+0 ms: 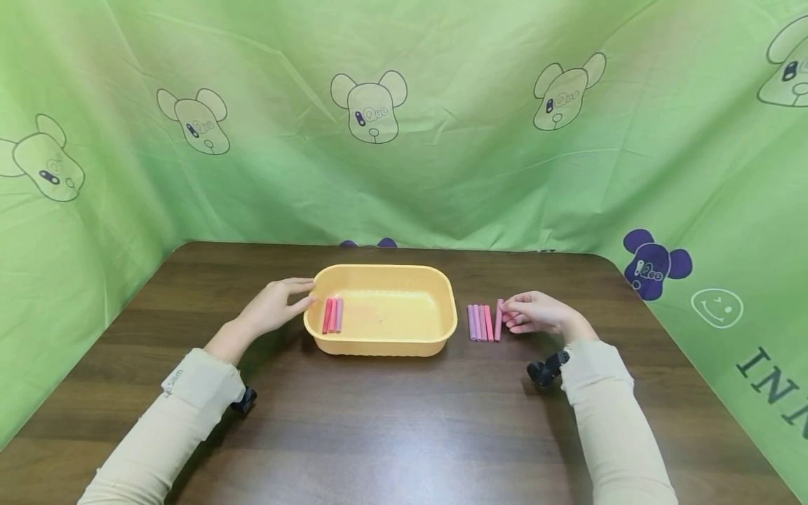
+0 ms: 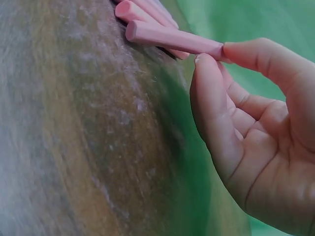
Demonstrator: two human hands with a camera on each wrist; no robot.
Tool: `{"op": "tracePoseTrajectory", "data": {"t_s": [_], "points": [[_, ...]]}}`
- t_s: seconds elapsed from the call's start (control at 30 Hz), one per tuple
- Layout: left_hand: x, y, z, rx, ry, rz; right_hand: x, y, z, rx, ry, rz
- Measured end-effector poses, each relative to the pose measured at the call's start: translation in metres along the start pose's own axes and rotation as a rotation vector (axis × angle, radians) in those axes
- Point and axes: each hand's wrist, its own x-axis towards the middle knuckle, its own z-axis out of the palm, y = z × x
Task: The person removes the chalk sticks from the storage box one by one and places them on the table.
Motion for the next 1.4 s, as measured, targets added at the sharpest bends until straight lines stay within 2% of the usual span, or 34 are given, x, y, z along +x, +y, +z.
{"op": "tracePoseTrajectory", "data": {"t_s": [0.33, 0.53, 0.7, 0.93, 1.2, 1.4], "points": [[-0.002, 0.002, -0.002, -0.008, -0.001, 0.000, 0.008, -0.005, 0.004, -0.047, 0.018, 0.068], [-0.001, 0.003, -0.002, 0.005, 0.003, 0.017, 0.005, -0.007, 0.007, -0.059, 0.018, 0.083], [0.000, 0.002, -0.001, -0.007, -0.008, -0.002, 0.004, -0.007, 0.006, -0.070, 0.025, 0.084], [0.000, 0.001, -0.001, -0.001, 0.003, 0.009, 0.004, -0.007, 0.007, -0.078, 0.027, 0.111], [0.000, 0.000, -0.001, -0.001, -0.001, 0.007, 0.001, -0.019, 0.009, -0.074, 0.022, 0.073], [-0.001, -0.001, -0.001, 0.009, 0.007, 0.024, 0.002, -0.045, 0.018, -0.112, 0.026, -0.002]]}}
